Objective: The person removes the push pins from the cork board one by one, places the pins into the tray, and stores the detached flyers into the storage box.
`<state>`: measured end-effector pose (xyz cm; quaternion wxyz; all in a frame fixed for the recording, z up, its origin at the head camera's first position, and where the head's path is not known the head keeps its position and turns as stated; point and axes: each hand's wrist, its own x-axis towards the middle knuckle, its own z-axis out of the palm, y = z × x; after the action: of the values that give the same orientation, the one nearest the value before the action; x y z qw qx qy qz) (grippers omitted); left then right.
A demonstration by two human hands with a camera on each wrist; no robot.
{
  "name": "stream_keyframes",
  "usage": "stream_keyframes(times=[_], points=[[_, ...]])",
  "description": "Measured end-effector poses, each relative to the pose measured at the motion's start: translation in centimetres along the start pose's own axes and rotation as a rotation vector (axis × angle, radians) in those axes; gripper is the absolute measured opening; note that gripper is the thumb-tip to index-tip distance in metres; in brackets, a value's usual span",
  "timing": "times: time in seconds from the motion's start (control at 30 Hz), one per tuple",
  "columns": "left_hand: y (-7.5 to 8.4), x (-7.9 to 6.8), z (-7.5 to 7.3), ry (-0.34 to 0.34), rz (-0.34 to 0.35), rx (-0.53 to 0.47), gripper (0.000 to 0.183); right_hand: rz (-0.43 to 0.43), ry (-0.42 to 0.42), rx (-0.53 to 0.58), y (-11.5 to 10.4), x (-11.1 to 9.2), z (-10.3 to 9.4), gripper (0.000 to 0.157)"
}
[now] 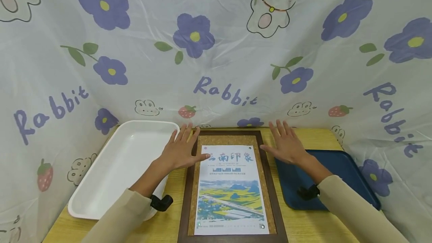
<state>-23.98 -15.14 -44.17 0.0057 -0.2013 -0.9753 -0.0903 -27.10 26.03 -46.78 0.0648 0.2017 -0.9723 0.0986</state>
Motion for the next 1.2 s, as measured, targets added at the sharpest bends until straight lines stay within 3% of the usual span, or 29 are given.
stream_keyframes(times=[0.27, 0.57, 0.97, 1.2], points=[[0.9, -0.2, 0.7, -0.026, 0.026, -0.037, 0.107, -0.017, -0.004, 0.016, -1.1, 0.2, 0.5, 0.095], [1.1, -0.4, 2.5, -0.044, 0.036, -0.06, 0.112, -0.02, -0.007, 0.032, -2.2, 0.6, 1.2, 0.093], [2.0, -1.1, 4.2, -0.086, 0.041, -0.096, 0.111, -0.016, -0.021, 0.142, -3.4, 0.8, 2.0, 0.094], [1.8, -0.9, 6.7, -0.109, 0.05, -0.066, 0.113, 0.032, -0.052, 0.218, -3.5, 0.9, 2.8, 0.093]])
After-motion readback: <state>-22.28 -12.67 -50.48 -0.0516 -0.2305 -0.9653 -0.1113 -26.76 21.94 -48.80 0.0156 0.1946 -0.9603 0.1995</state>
